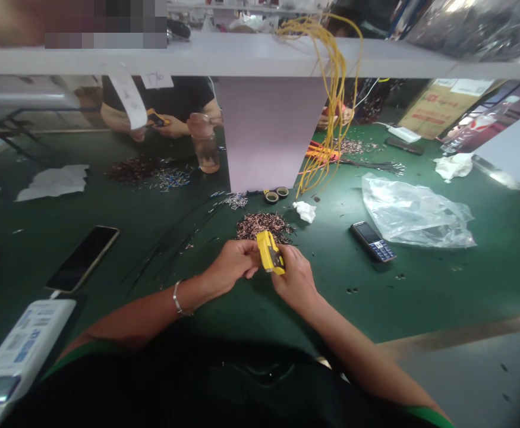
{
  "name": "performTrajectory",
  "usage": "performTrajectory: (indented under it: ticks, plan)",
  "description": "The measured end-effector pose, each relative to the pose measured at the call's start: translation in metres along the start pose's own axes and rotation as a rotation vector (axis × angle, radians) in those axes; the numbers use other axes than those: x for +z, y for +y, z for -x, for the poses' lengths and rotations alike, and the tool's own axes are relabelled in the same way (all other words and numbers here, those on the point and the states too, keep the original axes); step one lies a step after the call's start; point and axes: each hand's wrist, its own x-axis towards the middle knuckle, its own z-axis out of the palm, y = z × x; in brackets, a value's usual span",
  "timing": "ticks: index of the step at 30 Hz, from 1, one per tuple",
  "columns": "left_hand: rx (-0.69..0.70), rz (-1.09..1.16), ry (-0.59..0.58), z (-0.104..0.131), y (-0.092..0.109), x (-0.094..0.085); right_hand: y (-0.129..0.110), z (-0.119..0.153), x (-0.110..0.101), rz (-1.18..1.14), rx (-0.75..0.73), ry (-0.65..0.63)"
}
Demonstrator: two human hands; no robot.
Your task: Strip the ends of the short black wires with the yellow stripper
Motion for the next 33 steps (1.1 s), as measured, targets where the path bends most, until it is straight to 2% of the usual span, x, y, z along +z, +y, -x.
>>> performTrajectory:
  ticks: [3, 8, 13, 25, 33]
  plan:
    - [-0.021, 0.008, 0.01, 0.0, -0.001, 0.0, -0.001, 0.0, 0.001, -0.069, 0.085, -0.031]
    - [-0.061, -0.034, 0.041, -0.003, -0.005, 0.001, 0.002, -0.001, 0.005, -0.265, 0.341, -0.122]
    - [-0.078, -0.109, 0.026, -0.004, -0.005, 0.001, 0.006, -0.004, 0.004, -0.44, 0.451, -0.161]
    - [-0.11, -0.067, 0.05, -0.003, -0.004, -0.001, 0.006, 0.0, 0.004, -0.574, 0.485, -0.285]
    - [-0.153, -0.09, 0.071, -0.002, -0.003, -0.003, -0.01, -0.002, -0.002, -0.478, 0.41, -0.259]
